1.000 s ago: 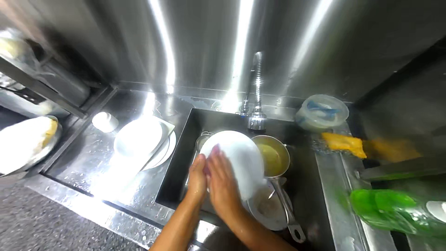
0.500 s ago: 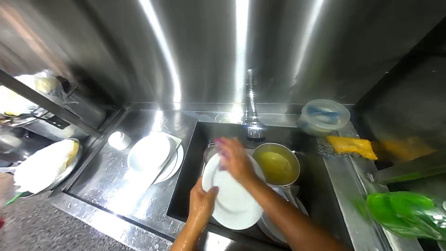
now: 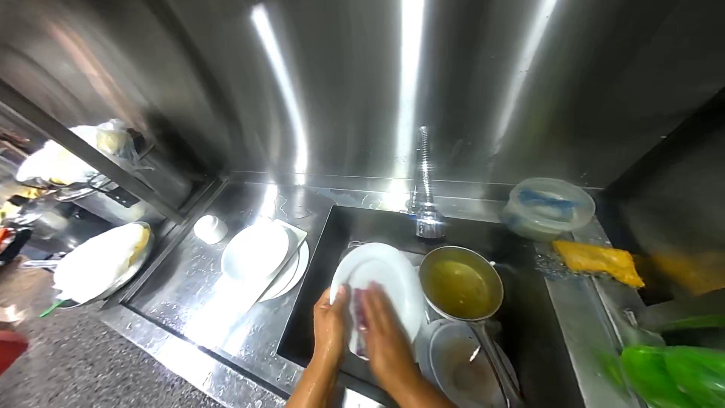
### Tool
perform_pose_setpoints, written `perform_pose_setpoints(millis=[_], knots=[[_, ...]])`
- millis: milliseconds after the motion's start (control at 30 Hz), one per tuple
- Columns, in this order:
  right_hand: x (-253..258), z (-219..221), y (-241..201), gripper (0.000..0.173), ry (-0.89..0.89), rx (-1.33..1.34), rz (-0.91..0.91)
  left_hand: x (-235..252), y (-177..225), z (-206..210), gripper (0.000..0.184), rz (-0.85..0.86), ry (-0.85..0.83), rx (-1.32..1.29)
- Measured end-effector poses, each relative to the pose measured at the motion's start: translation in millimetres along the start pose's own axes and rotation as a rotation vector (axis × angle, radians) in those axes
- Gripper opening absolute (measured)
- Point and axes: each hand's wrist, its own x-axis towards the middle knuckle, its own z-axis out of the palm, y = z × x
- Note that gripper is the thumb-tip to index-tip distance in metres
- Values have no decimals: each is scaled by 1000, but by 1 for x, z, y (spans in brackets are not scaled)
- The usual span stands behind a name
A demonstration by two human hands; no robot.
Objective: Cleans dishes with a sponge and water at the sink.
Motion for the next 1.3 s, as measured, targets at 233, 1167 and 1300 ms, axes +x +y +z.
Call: perform_pose_setpoints(millis=[233, 1167, 1300], knots=[[80, -14, 45, 45, 167, -123, 131, -27, -9, 10, 25, 78, 6, 32], [33, -60, 106, 10, -165, 926, 517, -18, 6, -11, 45, -576, 136, -325], [57, -86, 137, 22, -311, 389, 171, -43, 13, -23, 29, -537, -7, -582]])
